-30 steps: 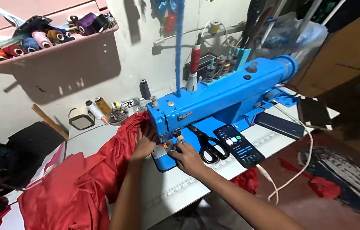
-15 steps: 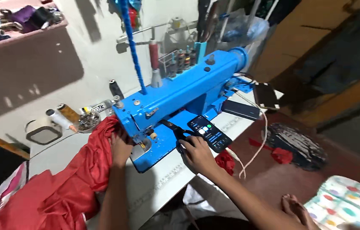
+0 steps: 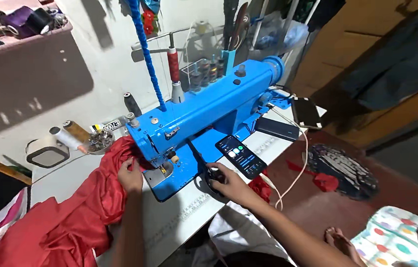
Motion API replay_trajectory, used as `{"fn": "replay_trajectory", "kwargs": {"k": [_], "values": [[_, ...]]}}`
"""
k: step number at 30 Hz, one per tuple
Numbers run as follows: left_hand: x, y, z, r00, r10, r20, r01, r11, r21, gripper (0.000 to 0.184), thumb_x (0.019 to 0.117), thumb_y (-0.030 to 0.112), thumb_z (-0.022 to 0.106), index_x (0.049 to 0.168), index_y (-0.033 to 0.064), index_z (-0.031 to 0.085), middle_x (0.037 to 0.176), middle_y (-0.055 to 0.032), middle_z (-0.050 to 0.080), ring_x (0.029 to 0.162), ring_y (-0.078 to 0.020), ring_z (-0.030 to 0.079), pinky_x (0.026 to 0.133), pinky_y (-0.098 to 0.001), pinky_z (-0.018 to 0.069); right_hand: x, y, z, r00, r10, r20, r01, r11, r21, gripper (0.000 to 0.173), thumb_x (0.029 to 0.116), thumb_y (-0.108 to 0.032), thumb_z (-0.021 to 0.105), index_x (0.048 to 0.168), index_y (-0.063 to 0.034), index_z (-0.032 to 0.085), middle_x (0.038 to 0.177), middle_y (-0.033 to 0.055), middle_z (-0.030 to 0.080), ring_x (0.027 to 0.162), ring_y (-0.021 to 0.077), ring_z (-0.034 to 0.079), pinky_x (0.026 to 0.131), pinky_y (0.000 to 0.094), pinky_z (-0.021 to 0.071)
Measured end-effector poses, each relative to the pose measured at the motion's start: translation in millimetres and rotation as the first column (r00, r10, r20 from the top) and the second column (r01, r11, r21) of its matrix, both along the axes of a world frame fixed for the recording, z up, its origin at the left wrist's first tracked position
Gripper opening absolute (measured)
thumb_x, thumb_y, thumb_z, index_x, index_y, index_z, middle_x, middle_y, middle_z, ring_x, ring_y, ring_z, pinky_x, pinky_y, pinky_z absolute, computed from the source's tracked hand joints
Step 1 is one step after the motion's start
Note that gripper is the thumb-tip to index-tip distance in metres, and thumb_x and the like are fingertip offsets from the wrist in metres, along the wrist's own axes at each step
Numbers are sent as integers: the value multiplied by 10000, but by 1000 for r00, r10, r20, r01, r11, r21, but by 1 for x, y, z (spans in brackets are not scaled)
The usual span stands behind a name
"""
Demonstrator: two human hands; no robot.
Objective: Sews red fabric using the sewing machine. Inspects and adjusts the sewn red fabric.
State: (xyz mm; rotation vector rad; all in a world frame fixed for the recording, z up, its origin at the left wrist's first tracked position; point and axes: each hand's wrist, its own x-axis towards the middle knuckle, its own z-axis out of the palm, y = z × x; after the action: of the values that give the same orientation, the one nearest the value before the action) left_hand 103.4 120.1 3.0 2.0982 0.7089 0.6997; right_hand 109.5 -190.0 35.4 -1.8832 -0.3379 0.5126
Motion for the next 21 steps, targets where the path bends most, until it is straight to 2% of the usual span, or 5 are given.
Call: {"fn": "replay_trajectory", "kwargs": {"k": [5,8,12,17,21], "values": [[-32,12,-9,978,148,150,-153,988,23,324,1011,117,600,1123,-186,626,1082,-316,669,1005,-298,651,930,-387,507,-44,-20,-2,791,100,-604,242,855,458,499,1012,-43,512,1485,-86,358,1053,94,657,812,208,711,731,384,629],[-63,13,1,962,234,141,-219,969,-115,311,1028,134,575,1102,-167,590,945,-173,618,843,-124,577,820,-283,494,-76,-34,-10,816,49,-576,240,878,414,582,959,-156,636,1492,-125,404,894,5,637,609,70,600,534,221,529],[-109,-17,9,973,180,145,-162,978,-129,263,1012,142,596,949,-113,603,733,4,526,642,32,477,650,-170,448,-106,-53,-21,846,185,-501,102,865,492,659,946,-415,690,1485,-133,438,857,-58,621,557,11,548,476,171,485],[-127,-37,1,963,191,189,-151,966,-211,185,1005,105,599,898,-45,614,729,37,572,676,31,553,683,-168,490,-109,-40,-29,753,437,-492,-98,814,573,759,908,-587,688,1489,-173,428,891,-69,598,575,8,534,494,169,484],[-128,-42,0,960,181,212,-130,964,-233,227,1012,70,589,1074,-142,645,973,-116,694,889,-16,634,854,-197,518,-105,-22,-27,722,497,-481,-113,771,627,696,915,-544,706,1461,-182,471,896,-43,598,594,25,554,494,171,490]]}}
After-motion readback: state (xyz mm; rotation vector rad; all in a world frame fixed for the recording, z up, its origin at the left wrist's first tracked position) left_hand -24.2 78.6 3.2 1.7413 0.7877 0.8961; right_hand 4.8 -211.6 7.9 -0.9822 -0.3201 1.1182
